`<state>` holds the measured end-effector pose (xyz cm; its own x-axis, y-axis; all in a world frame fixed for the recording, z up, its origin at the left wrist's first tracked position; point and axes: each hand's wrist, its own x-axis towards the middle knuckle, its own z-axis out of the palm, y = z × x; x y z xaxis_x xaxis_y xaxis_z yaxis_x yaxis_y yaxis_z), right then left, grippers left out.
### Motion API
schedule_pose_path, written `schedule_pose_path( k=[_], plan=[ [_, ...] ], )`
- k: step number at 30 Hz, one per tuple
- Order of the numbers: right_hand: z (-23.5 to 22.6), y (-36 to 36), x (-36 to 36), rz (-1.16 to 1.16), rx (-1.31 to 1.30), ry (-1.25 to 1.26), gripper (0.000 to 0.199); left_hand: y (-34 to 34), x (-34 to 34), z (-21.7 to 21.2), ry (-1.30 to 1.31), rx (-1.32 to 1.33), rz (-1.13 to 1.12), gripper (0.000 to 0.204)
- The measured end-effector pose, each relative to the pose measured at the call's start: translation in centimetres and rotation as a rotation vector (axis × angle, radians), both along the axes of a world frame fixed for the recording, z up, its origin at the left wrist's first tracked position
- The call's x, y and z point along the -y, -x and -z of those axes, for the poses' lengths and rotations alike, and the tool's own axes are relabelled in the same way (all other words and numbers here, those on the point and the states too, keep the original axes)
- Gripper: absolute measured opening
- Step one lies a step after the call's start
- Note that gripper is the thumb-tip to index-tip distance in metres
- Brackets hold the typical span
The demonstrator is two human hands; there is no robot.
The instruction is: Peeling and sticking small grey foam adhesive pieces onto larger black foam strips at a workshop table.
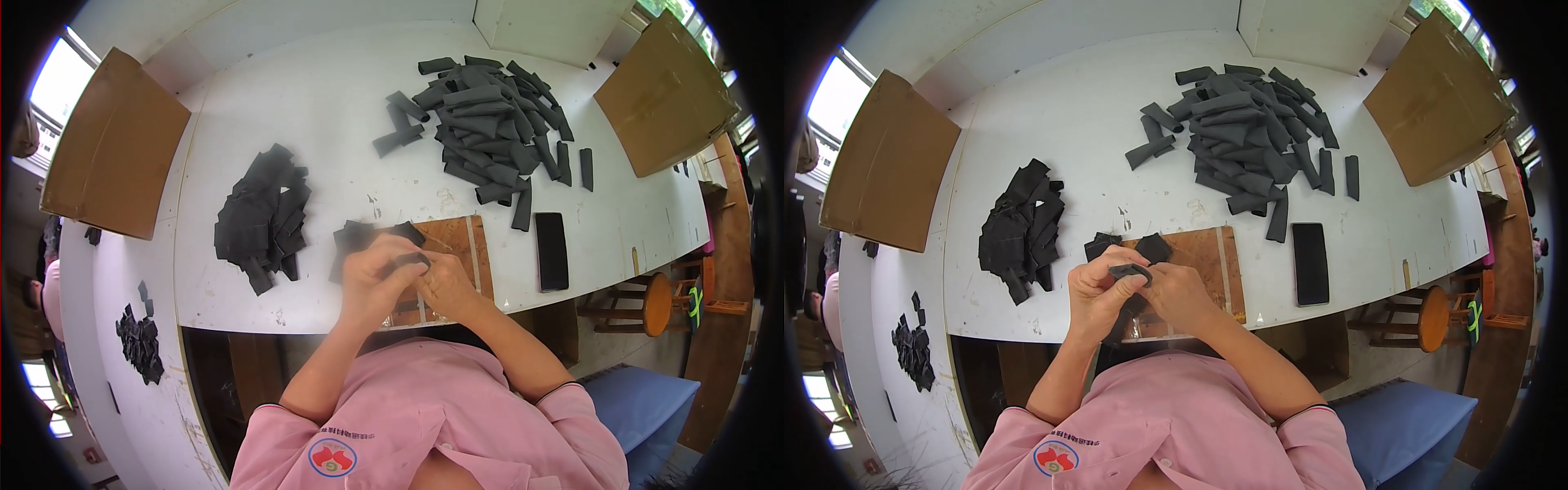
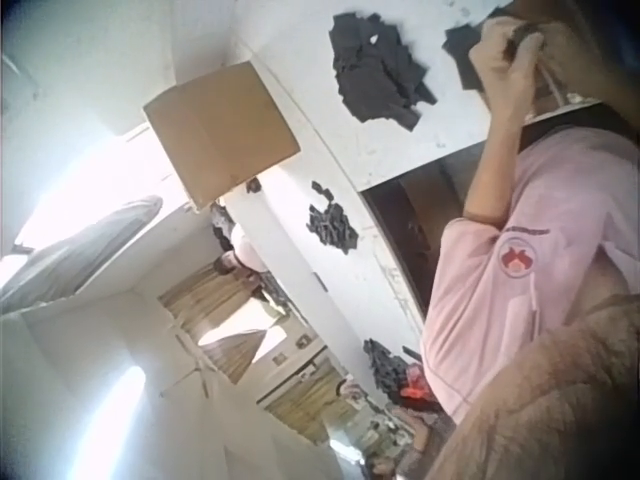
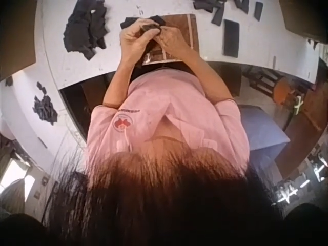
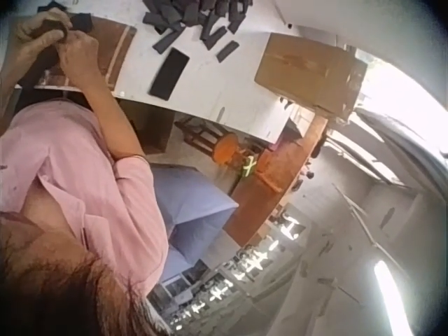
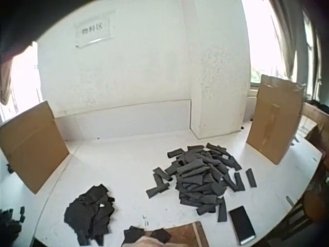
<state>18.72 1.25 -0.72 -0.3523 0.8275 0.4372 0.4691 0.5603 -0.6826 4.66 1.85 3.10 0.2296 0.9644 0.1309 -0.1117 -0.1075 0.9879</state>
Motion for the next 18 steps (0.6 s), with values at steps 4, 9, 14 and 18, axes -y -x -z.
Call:
schedule_pose_path(
  k=[4, 9, 14, 18],
  plan=[
    [-2.5, -0.3, -0.3, -0.054, -0.043, -0.078, 0.017, 0.3, 0.8, -1.0, -0.216, -0.069, -0.055, 0.006],
    [0.5, 0.2, 0.2, -0.002, -0.006, 0.022, 0.020, 0.2, 1.2, 0.6, -0.063, -0.095, -0.061, 0.013],
    [-1.1, -0.5, -0.4, -0.015, 0.072, 0.060, 0.022, 0.7, 1.0, -0.9, -0.131, 0.111, -0.036, 0.016],
    [-3.0, -0.5, -0.4, 0.017, 0.035, 0.022, 0.021, 0.5, 0.8, -2.2, -0.240, 0.028, -0.036, 0.012]
  ],
)
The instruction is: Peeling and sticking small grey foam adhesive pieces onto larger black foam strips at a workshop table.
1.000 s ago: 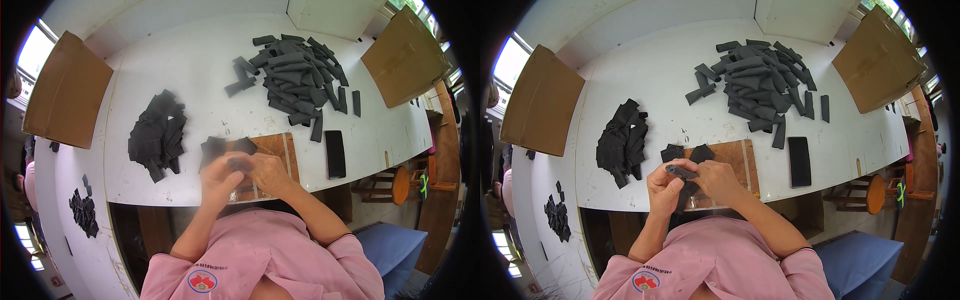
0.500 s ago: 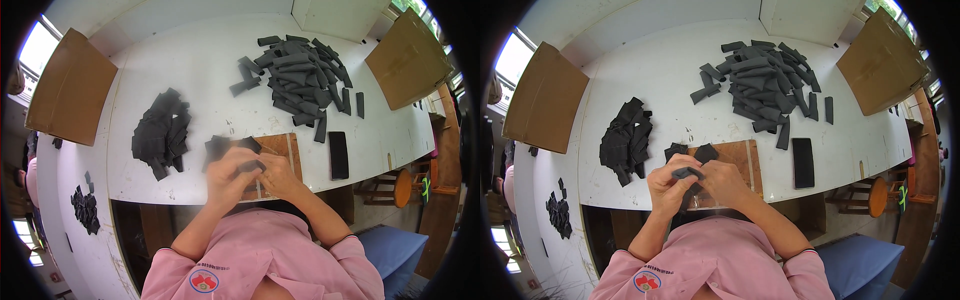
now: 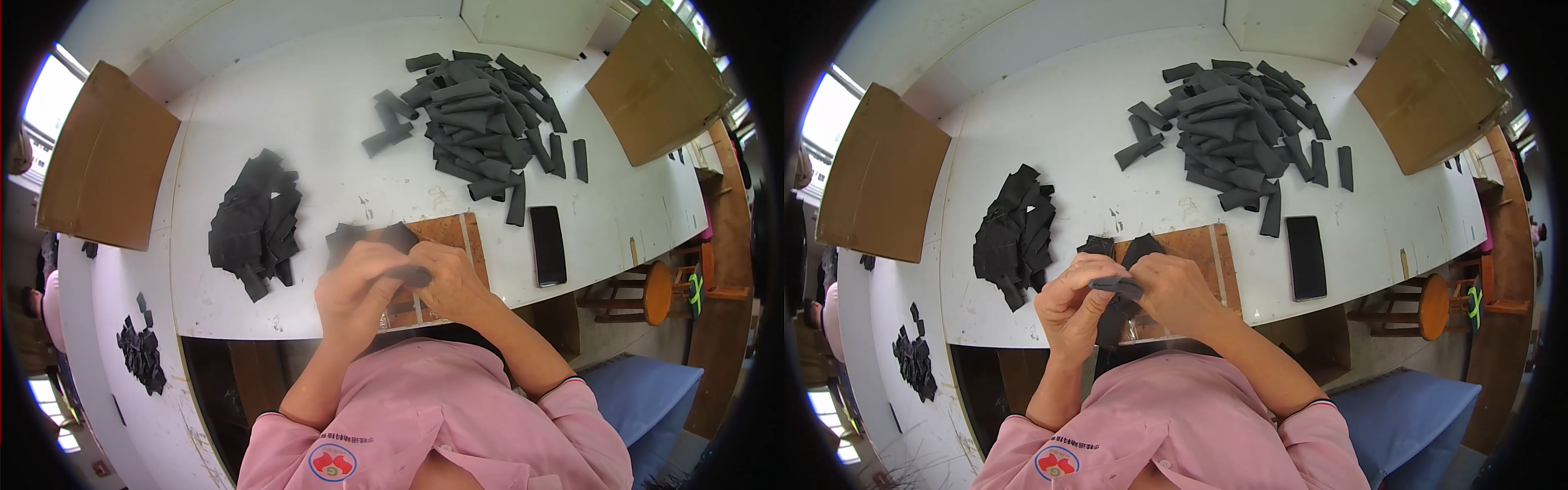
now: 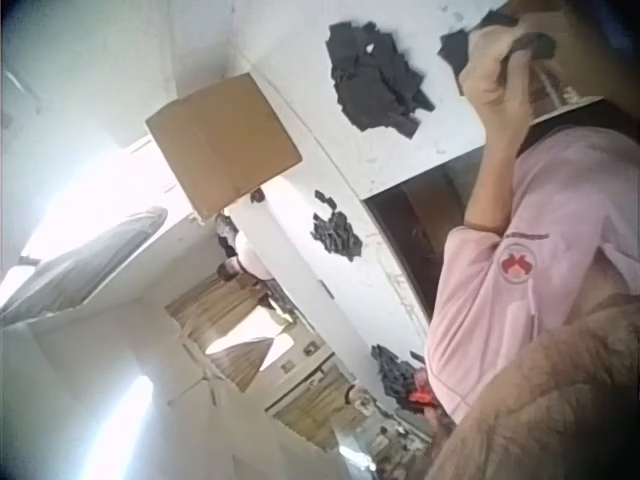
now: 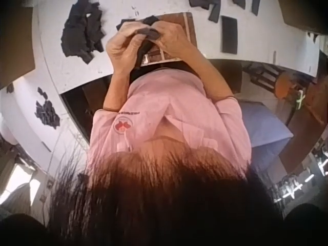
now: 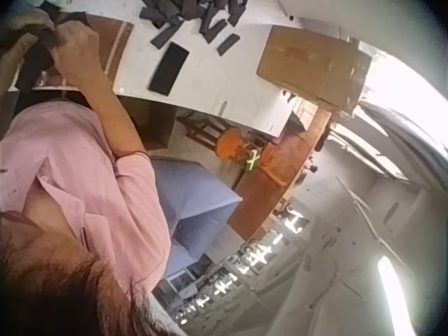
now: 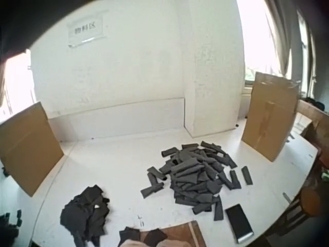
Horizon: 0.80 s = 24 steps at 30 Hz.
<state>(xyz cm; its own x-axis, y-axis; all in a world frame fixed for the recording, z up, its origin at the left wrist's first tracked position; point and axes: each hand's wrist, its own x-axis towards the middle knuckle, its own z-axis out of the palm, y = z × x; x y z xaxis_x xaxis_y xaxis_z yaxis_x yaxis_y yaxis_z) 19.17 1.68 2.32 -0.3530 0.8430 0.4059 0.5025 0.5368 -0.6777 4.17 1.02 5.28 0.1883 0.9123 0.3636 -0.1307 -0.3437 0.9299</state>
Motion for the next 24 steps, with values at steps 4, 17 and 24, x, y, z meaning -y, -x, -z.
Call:
schedule_pose_path(
  k=[4, 17, 24],
  plan=[
    [3.2, 0.5, 0.7, -0.006, -0.080, 0.002, 0.024, 0.3, -0.1, 0.4, -0.004, -0.289, -0.003, 0.004],
    [0.6, -0.1, 0.1, 0.021, 0.061, -0.017, 0.025, 0.2, 0.1, 0.4, 0.060, 0.198, -0.031, 0.019],
    [2.2, 0.7, 0.3, -0.021, 0.195, -0.122, 0.026, 2.9, -0.3, 2.6, 0.329, 0.744, -0.088, 0.013]
  ],
)
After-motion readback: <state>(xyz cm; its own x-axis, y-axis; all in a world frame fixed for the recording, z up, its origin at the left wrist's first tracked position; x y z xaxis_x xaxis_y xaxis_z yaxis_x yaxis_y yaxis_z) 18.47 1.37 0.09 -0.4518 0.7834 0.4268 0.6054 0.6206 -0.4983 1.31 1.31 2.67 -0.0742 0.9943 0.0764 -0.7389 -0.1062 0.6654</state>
